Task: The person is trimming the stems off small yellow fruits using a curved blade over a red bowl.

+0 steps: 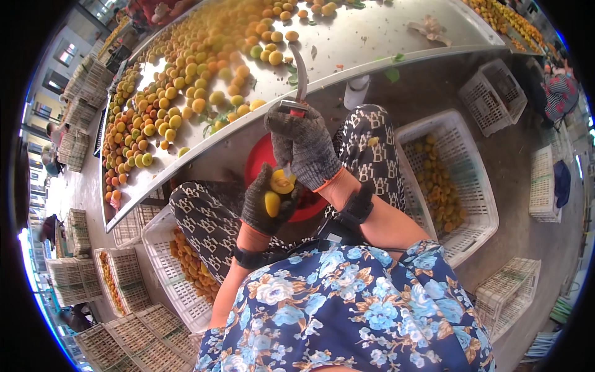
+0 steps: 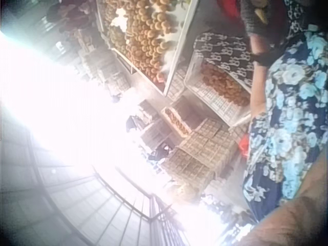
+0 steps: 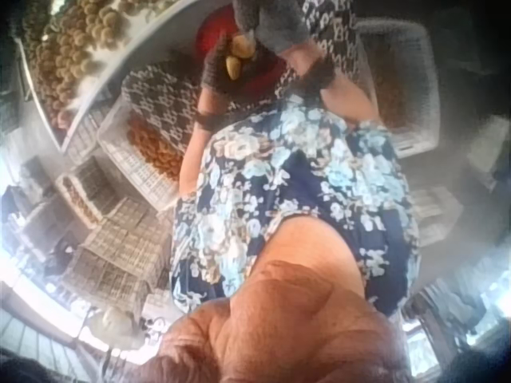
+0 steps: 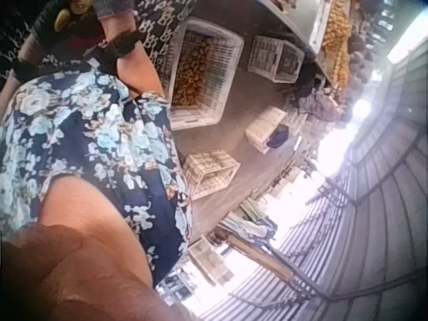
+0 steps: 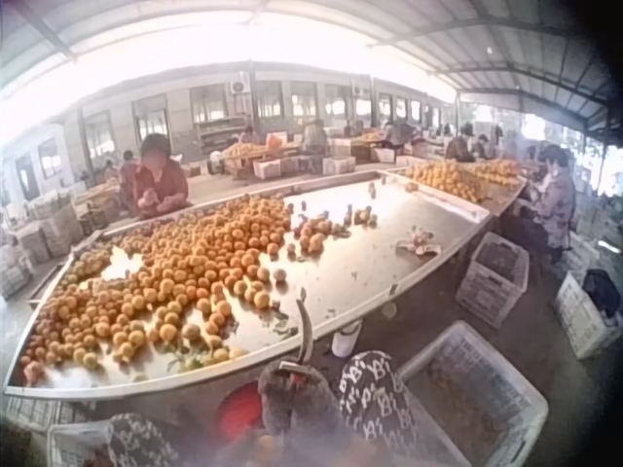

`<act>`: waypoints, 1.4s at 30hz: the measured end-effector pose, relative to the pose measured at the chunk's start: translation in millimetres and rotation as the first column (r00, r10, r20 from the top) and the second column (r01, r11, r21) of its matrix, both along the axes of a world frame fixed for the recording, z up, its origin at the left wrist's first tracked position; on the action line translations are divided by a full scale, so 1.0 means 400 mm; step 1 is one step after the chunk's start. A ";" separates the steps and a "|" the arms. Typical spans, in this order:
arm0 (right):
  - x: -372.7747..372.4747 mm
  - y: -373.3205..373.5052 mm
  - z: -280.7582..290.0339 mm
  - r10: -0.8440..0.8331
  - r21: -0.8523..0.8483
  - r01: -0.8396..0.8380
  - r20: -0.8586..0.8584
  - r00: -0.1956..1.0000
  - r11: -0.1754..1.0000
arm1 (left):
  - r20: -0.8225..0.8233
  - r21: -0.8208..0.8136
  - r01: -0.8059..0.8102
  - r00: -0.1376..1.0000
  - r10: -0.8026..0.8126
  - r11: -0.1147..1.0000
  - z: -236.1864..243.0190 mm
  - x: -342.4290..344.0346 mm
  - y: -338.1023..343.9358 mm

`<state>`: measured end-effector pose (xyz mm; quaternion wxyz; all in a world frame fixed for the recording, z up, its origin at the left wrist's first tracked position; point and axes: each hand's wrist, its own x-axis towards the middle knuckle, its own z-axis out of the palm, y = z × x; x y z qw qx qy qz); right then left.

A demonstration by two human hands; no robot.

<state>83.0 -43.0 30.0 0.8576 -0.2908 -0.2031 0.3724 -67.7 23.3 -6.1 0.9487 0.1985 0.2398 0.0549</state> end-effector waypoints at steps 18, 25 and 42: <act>-0.020 0.020 0.007 -0.345 0.011 0.461 0.679 0.648 0.887 | 0.044 0.052 -0.010 0.999 0.007 0.999 -0.010 0.028 -0.015; -0.027 0.018 -0.015 -0.271 -0.031 0.474 0.786 0.555 0.880 | -0.112 0.298 -0.096 0.985 0.135 0.950 0.064 0.069 -0.064; -0.045 0.050 -0.059 -0.365 -0.008 0.479 0.637 0.679 0.878 | 0.093 0.946 -0.042 0.985 0.144 -0.321 -0.085 0.045 0.012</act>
